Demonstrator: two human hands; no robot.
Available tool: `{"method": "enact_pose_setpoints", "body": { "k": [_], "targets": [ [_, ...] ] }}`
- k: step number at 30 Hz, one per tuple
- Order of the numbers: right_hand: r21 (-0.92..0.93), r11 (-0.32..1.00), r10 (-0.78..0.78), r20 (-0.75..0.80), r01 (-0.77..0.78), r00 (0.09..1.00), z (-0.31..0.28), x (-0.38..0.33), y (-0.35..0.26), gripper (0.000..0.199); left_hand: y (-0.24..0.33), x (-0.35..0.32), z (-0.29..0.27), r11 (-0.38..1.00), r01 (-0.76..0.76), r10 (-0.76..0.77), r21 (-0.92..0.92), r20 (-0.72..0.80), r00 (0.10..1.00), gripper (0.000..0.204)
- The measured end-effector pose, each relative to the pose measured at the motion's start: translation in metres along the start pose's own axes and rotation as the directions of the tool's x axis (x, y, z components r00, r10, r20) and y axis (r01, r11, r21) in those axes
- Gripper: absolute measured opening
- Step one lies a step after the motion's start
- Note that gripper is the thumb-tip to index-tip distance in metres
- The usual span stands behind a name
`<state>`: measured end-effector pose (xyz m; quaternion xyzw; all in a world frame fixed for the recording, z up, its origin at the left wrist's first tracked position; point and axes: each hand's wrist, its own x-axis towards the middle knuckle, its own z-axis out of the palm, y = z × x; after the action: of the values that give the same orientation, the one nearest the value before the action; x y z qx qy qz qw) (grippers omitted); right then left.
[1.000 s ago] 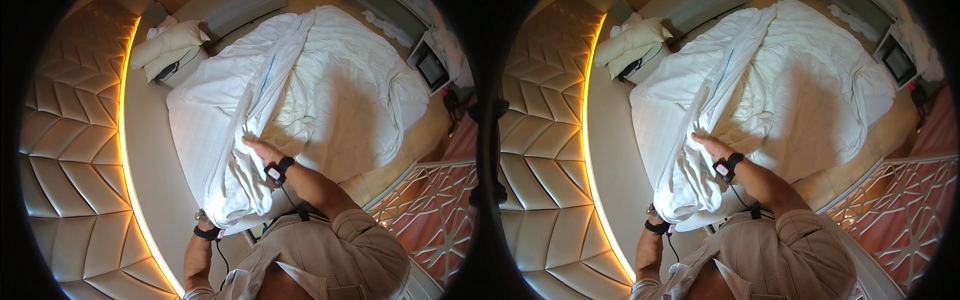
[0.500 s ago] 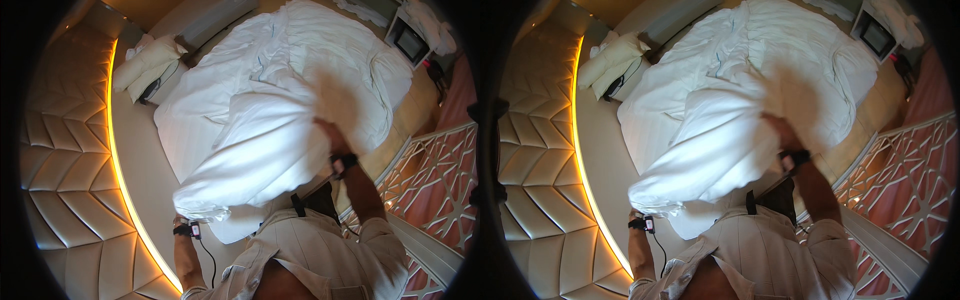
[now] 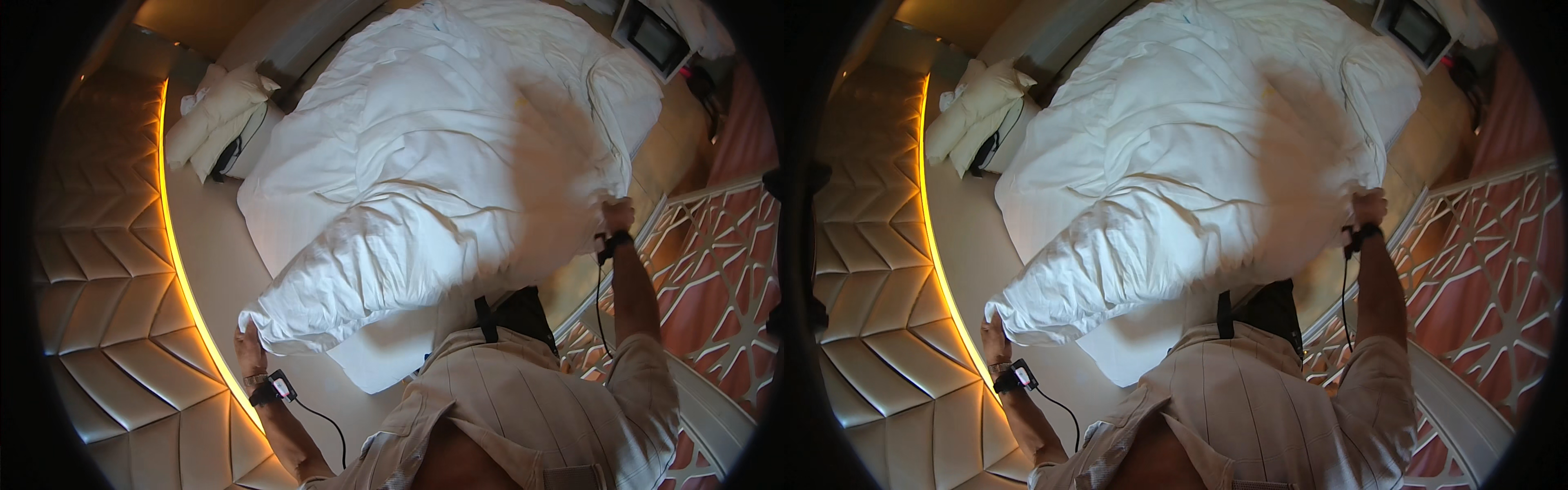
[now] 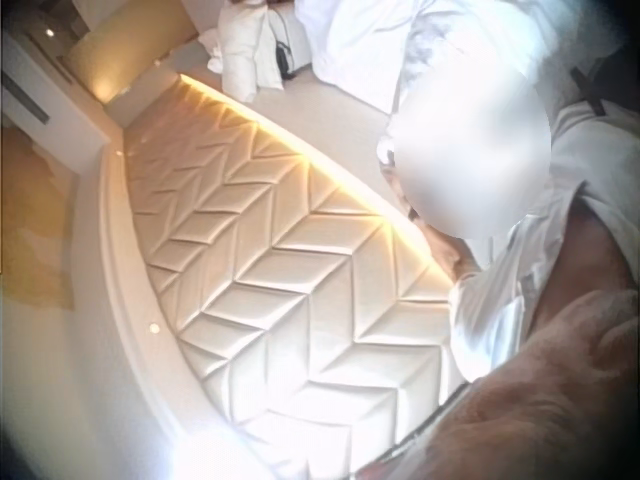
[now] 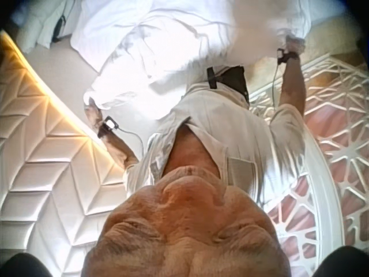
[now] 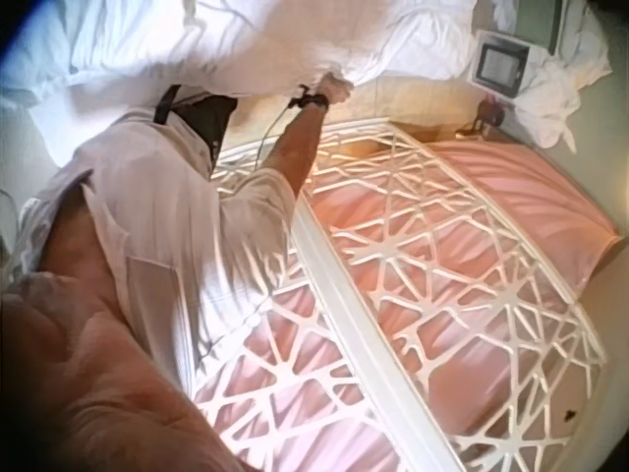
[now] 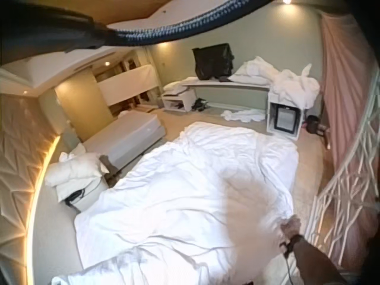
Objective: The person spreads a white duvet over a mattress, smoothing and adjusting the fabric to cover the surface. They then gather and fold the duvet into a compact bundle on the bed.
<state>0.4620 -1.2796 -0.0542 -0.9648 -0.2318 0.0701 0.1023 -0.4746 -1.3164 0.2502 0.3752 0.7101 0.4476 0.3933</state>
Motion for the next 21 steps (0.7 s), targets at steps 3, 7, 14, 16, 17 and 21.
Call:
{"method": "enact_pose_setpoints", "body": {
  "k": [3,7,14,16,17,21],
  "targets": [
    [0.079,0.866,-0.482,-0.13,0.494,0.866,0.022,-0.081,-0.051,0.066,0.053,-0.03,0.049,0.998,-0.06,0.062,-0.038,0.056,0.997,0.021],
    [0.733,0.456,-0.861,0.22,0.504,0.458,0.037,-0.237,-0.147,0.039,0.085,-0.062,0.079,0.987,-0.15,0.154,-0.055,0.06,0.986,0.025],
    [0.723,0.688,-0.628,0.55,0.063,0.551,0.053,-0.35,-0.258,0.037,0.118,-0.098,0.081,0.964,-0.21,0.199,0.164,0.081,0.977,0.034],
    [0.798,0.595,-0.708,0.466,0.094,0.531,0.061,-0.354,-0.261,0.036,0.115,-0.102,0.066,0.953,-0.215,0.188,0.215,0.14,0.972,0.035],
    [0.819,0.554,-0.745,0.409,0.147,0.527,0.063,-0.35,-0.258,0.032,0.112,-0.107,0.059,0.933,-0.221,0.19,0.285,0.134,0.973,0.036],
    [0.713,0.516,-0.794,0.191,0.474,0.577,0.049,-0.318,-0.213,0.022,0.044,-0.141,0.033,0.947,-0.008,0.046,0.323,-0.11,0.993,0.037]
  ]
}}
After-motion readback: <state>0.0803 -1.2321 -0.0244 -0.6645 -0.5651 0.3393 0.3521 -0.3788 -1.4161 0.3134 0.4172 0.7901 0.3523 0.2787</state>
